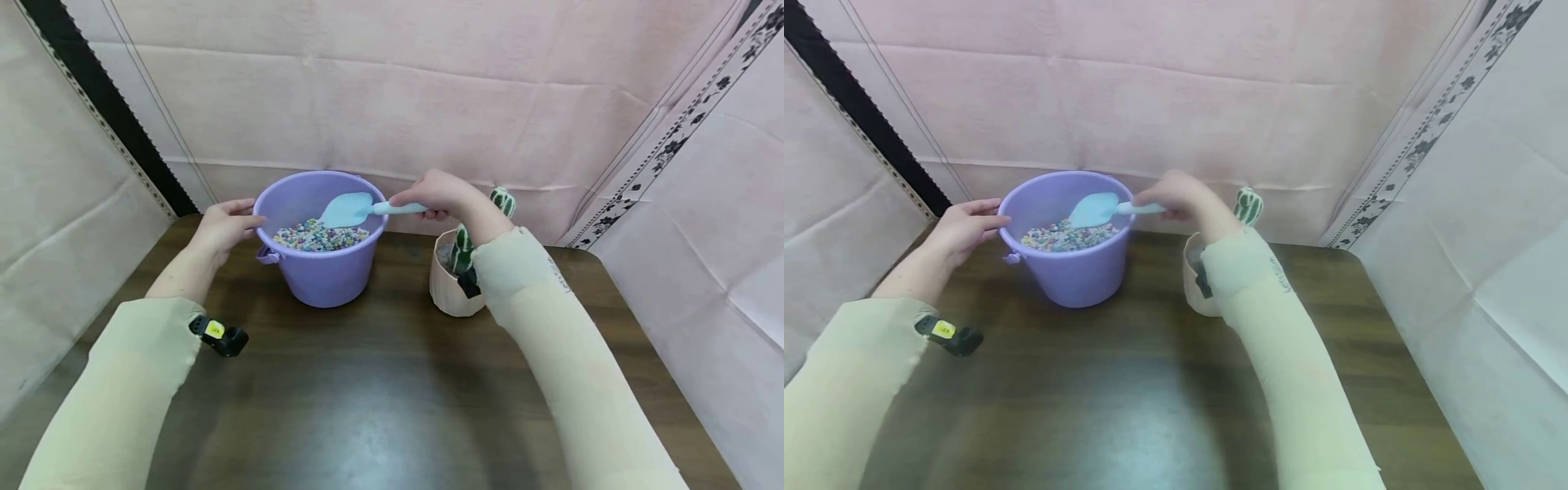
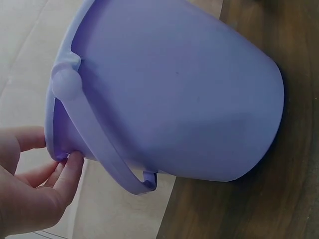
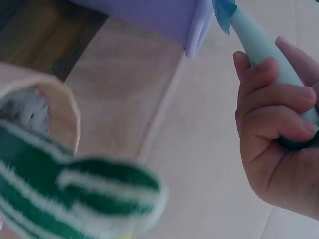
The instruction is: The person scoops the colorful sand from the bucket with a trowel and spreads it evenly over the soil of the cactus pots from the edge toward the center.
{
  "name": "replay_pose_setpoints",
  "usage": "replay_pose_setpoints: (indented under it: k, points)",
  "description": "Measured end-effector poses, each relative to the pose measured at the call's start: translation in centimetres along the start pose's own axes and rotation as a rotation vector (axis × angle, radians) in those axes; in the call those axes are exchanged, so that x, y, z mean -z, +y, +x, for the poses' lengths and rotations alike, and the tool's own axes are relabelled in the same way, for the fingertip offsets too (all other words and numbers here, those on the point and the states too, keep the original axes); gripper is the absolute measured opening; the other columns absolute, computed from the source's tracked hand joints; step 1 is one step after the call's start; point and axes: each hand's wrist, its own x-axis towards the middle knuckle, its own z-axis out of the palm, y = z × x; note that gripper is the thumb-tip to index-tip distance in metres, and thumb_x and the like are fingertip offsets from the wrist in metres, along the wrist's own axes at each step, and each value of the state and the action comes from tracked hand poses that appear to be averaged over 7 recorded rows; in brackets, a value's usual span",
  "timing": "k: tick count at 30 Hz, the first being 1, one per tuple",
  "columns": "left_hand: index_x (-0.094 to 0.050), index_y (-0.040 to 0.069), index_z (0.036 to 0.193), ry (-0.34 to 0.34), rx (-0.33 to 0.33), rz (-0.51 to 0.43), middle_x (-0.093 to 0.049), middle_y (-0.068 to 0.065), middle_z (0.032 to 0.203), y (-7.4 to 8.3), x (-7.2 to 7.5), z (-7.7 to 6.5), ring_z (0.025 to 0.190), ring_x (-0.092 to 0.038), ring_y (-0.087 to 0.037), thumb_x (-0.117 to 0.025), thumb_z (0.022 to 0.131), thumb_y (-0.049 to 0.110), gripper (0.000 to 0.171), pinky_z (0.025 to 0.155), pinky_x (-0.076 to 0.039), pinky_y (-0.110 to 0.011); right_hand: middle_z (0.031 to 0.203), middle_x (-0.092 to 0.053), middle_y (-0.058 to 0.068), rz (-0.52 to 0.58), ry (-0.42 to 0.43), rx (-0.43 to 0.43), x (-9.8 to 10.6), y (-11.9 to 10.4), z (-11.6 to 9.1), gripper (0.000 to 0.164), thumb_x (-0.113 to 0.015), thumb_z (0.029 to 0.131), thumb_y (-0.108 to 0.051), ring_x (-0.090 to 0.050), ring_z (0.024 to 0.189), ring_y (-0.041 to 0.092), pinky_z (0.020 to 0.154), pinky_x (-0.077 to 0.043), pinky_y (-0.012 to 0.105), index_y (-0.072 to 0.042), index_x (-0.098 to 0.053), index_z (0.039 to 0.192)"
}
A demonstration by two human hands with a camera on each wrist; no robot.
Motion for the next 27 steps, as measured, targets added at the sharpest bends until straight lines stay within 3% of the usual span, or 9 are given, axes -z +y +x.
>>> replay_pose_setpoints:
  k: [7,12,14,16,18,22,27]
  points:
    - [-0.025,0.002,0.146,0.016,0.002,-0.034,-0.035,-0.021,0.147,0.5,-0.9,-0.3,0.128,-0.043,-0.027,-0.052,0.095,0.012,0.059,0.108,-0.042,-0.033,0.050,-0.052,-0.003,-0.181,0.063,0.009,-1.5,-2.2,1.6,0.027,-0.071,0.081,-0.031,-0.035,0.043,0.009,0.043,-0.029,0.020,-0.005,-0.064,0.077]
    - [-0.027,0.002,0.146,0.014,0.000,-0.051,-0.036,-0.021,0.146,0.7,-1.4,-0.4,0.128,-0.044,-0.028,-0.052,0.094,0.010,0.058,0.107,-0.042,-0.033,0.086,-0.062,0.002,-0.440,0.063,-0.053,-2.6,-4.1,1.7,0.026,-0.072,0.079,-0.027,-0.052,0.064,0.012,0.058,-0.048,0.021,-0.006,-0.066,0.093]
    - [-0.027,0.002,0.146,0.009,0.001,-0.061,-0.036,-0.020,0.146,0.8,-1.6,-0.5,0.128,-0.045,-0.027,-0.052,0.094,0.010,0.058,0.107,-0.043,-0.032,0.106,-0.060,0.003,-0.552,0.042,-0.069,-3.1,-4.7,1.8,0.034,-0.072,0.079,-0.028,-0.055,0.077,0.014,0.068,-0.051,0.023,-0.008,-0.064,0.105]
    - [-0.027,0.003,0.146,0.003,0.004,-0.072,-0.037,-0.019,0.146,0.8,-1.7,-0.6,0.128,-0.045,-0.027,-0.052,0.094,0.011,0.058,0.107,-0.043,-0.031,0.113,-0.060,0.004,-0.628,0.003,-0.069,-3.5,-4.9,2.1,0.040,-0.070,0.080,-0.030,-0.055,0.081,0.015,0.066,-0.048,0.023,-0.008,-0.063,0.112]
    - [-0.027,0.004,0.146,-0.004,0.006,-0.079,-0.037,-0.019,0.146,0.8,-1.9,-0.7,0.128,-0.045,-0.026,-0.053,0.094,0.012,0.058,0.106,-0.043,-0.030,0.118,-0.058,0.005,-0.612,-0.035,-0.059,-3.7,-4.9,2.4,0.040,-0.070,0.081,-0.028,-0.054,0.081,0.015,0.064,-0.048,0.022,-0.006,-0.061,0.113]
    - [-0.027,0.005,0.146,-0.010,0.007,-0.094,-0.037,-0.017,0.146,0.7,-2.0,-0.9,0.128,-0.046,-0.025,-0.054,0.094,0.013,0.059,0.103,-0.045,-0.025,0.119,-0.055,0.006,-0.469,-0.105,-0.076,-3.9,-4.4,2.8,0.042,-0.068,0.084,-0.028,-0.046,0.064,0.013,0.051,-0.041,0.018,-0.005,-0.058,0.117]
    - [-0.027,0.006,0.146,-0.004,0.009,-0.106,-0.036,-0.016,0.147,0.6,-1.8,-1.0,0.128,-0.045,-0.024,-0.055,0.094,0.014,0.060,0.099,-0.046,-0.019,0.116,-0.054,0.006,-0.317,-0.142,-0.073,-4.3,-4.2,3.0,0.047,-0.068,0.084,-0.029,-0.039,0.050,0.010,0.045,-0.036,0.020,-0.004,-0.052,0.121]
